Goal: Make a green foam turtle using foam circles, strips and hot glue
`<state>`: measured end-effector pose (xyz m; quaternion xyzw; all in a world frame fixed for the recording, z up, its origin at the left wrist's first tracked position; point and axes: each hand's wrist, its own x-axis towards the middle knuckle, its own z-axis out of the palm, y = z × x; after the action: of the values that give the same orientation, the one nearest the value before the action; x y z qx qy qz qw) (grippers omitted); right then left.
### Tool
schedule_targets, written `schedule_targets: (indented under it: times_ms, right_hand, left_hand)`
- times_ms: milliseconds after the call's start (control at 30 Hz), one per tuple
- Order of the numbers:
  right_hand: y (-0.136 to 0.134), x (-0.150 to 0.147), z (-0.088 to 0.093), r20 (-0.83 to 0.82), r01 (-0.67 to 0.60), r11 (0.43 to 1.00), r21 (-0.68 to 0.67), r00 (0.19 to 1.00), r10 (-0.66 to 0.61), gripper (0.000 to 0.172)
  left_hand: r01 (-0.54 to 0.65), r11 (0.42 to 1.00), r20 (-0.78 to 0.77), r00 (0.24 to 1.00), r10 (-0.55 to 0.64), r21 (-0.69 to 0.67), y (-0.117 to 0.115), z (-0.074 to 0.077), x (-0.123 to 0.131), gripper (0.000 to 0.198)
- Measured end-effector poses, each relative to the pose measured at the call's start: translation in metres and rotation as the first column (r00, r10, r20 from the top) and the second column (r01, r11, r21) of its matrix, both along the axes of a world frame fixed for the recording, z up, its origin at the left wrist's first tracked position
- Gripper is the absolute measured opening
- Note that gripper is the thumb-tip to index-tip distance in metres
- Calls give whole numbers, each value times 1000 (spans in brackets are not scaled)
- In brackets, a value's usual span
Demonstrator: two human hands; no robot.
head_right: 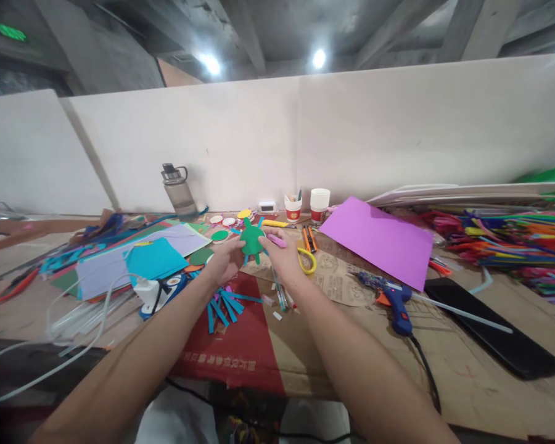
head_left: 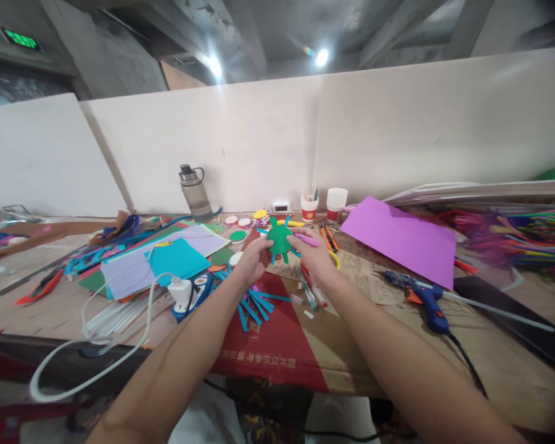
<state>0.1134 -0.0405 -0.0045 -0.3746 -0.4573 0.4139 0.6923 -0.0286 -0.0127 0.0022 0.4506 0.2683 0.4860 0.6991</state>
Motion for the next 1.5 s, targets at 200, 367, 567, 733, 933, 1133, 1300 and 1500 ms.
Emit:
schedule_targets:
  times_ms: [200, 367, 567, 733, 933, 1133, 1300, 1500]
  right_hand:
    - [5, -1, -5, 81, 171, 974, -151, 984, -160, 41]
    - [5, 3, -10, 533, 256, 966, -48, 824, -192, 34]
    - [-17, -10, 1, 968, 300, 941, -156, 234, 86, 54]
    - [-27, -12, 7, 967, 262, 932, -250, 19, 254, 72]
    - [-28, 0, 16, 974, 217, 950, -224, 31, 222, 73]
    - [-14, 2, 9, 920, 230, 973, -33, 388, -60, 66]
    - [-10, 0, 1, 863, 191, 980, 62, 483, -149, 71]
    - [-9, 2, 5, 804, 188, 976, 109, 560, -198, 54]
  left_hand:
    - [-73, 996, 22, 997, 74, -45, 7, -4, -5, 22]
    - [-249, 962, 24, 967, 253, -108, 13, -5, -11, 15]
    - [-366, 929, 37, 929, 368, -62, 13, -5, -14, 23]
    - [-385, 921, -12, 923, 385, -61, 12, -3, -12, 25]
    - [-371, 925, -77, 927, 366, -78, 13, -3, -11, 29]
    - [-326, 939, -93, 944, 317, -111, 9, -1, -10, 32]
    - [-93, 993, -86, 993, 87, -68, 0, 4, -6, 26]
    - [-104, 984, -34, 994, 100, -146, -3, 8, -4, 18]
